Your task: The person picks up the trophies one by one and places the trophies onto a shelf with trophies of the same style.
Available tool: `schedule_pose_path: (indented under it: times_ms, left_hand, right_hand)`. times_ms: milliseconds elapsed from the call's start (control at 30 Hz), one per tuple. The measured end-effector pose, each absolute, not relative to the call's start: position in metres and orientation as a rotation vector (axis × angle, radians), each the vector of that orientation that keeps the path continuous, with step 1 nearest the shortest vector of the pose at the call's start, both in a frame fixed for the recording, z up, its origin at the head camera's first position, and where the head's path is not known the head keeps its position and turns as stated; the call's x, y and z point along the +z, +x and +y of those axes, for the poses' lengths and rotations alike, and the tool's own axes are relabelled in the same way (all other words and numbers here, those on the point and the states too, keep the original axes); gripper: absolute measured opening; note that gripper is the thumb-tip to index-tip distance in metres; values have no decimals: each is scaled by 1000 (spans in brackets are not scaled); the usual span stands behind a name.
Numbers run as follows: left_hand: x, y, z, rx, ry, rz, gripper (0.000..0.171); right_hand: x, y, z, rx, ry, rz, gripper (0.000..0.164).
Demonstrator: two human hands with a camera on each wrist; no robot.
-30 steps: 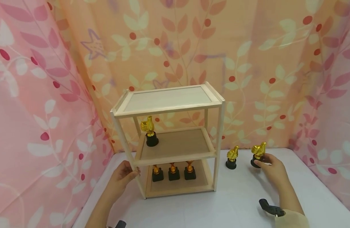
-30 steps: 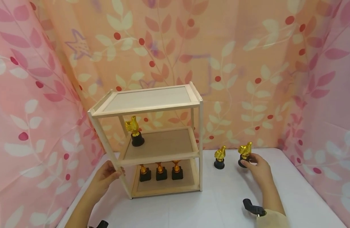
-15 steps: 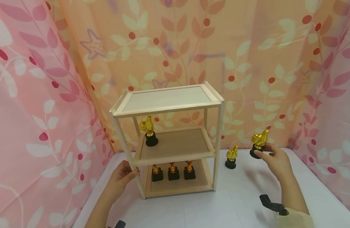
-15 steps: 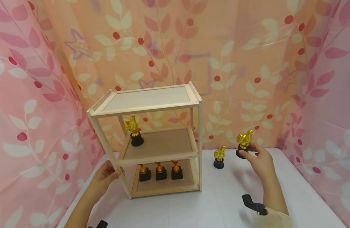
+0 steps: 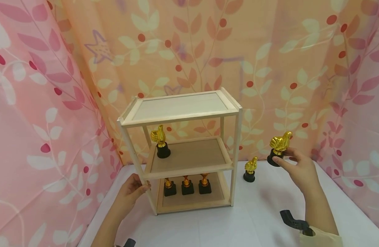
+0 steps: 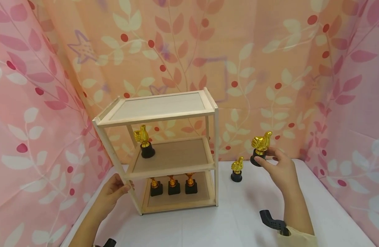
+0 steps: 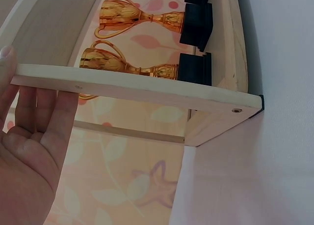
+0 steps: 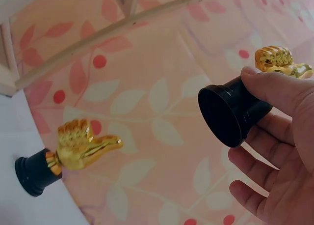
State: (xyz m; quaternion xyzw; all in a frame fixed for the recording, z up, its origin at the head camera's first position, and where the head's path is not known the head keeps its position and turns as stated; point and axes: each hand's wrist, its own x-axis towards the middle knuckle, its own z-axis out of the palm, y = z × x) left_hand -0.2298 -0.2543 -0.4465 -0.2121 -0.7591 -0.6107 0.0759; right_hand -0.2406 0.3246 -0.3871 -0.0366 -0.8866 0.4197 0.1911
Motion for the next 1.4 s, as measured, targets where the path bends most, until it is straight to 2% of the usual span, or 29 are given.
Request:
schedule_pose_path:
  times_ms: [733, 1000, 1400]
  left_hand:
    - [-446, -228, -255, -1837, -624, -2282, 23]
    - [-448, -227, -255, -1852, -626, -2275, 22]
    - [-447, -230, -255, -1825, -613, -2301, 22]
  right_hand:
    - [-336, -197, 277, 1215, -37, -2409, 64]
    - [-331, -183, 259, 1294, 151, -2278, 41]
    - [-327, -167, 225, 1385, 418, -2188, 42]
